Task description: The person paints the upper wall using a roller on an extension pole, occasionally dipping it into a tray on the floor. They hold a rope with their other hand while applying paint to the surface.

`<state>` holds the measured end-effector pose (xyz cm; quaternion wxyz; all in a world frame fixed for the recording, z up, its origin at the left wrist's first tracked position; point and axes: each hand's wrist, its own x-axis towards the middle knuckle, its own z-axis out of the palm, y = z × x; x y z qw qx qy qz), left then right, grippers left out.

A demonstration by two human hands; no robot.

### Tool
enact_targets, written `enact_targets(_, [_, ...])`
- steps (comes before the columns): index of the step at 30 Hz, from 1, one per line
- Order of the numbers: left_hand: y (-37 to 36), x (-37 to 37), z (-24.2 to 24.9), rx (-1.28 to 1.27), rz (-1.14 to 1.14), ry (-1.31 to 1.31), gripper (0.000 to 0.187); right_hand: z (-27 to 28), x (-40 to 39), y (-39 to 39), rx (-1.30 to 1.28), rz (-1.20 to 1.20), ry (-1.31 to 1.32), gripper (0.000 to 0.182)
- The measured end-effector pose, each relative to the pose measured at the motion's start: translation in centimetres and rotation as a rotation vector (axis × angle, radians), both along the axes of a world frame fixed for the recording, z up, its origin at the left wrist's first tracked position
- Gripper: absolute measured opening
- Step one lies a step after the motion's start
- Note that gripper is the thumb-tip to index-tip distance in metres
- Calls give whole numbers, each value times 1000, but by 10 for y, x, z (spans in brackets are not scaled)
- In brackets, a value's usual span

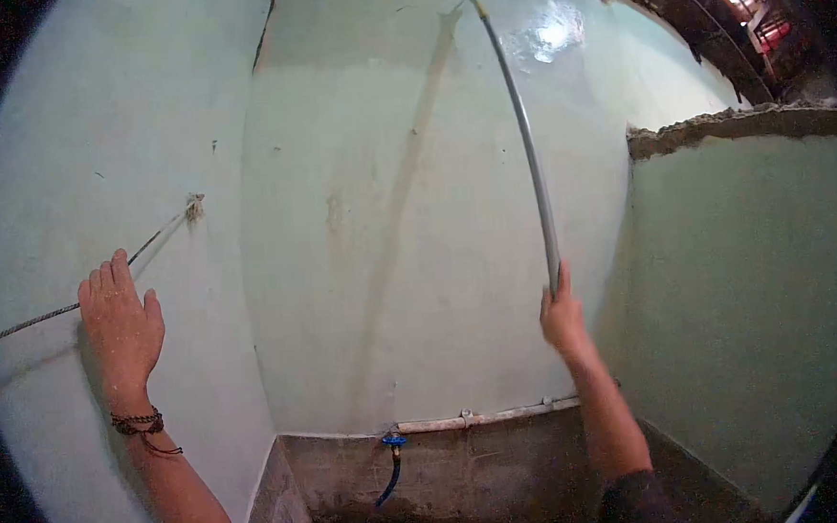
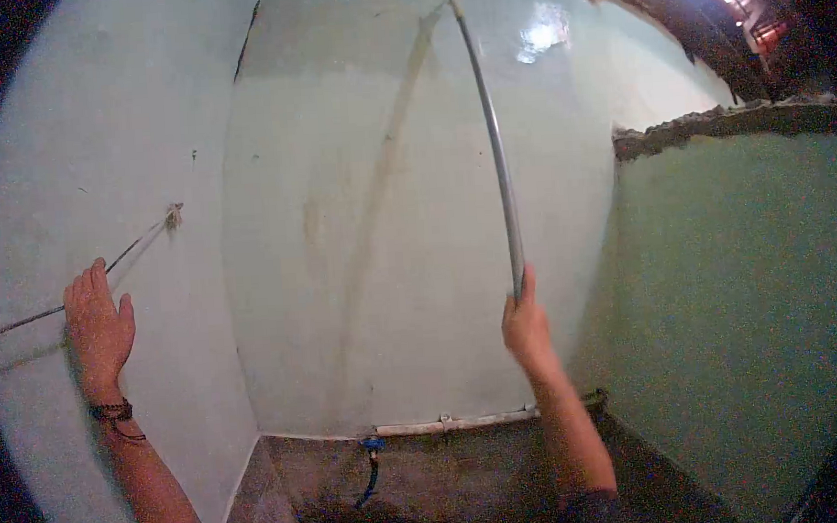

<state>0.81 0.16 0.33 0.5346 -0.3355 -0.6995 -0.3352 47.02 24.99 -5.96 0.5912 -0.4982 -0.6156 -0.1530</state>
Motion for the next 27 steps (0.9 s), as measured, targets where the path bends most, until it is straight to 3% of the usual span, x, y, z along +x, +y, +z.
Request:
enact_targets(1, [-1, -1, 0, -8, -11, -20, 49, -38, 2, 2, 99, 11, -51, 65])
enact_targets(5, [0, -8, -2, -7, -10, 25, 50, -153, -6, -57, -206, -44, -19, 66])
enact_targets(6, [-1, -8, -3, -15, -19, 31, 51, -166, -9, -77, -339, -51, 8, 66])
enact_targets(9, [-4, -8, -2, -37, -45, -5, 53, -179, -8, -97, -355, -50, 42, 69])
enact_targets(11, [-6, -2, 2, -57, -68, -41, 56, -148, -10, -87, -270, -47, 22, 69])
enact_targets(16, [-6, -6, 4, -110, -57, -99, 55, 1, -11, -15, 73, -15, -51, 64])
enact_targets(20, [-6, -9, 1, -117, -70, -76, 55, 126, -42, -25, -116, 35, 59, 59])
enact_targets(24, [-8, -9, 1, -97, -71, -41, 54, 134, -56, -32, -174, 95, 131, 60])
enact_targets(27, [-6, -11, 0, -68, -85, -4, 52, 58, -40, 3, -14, -37, -37, 62])
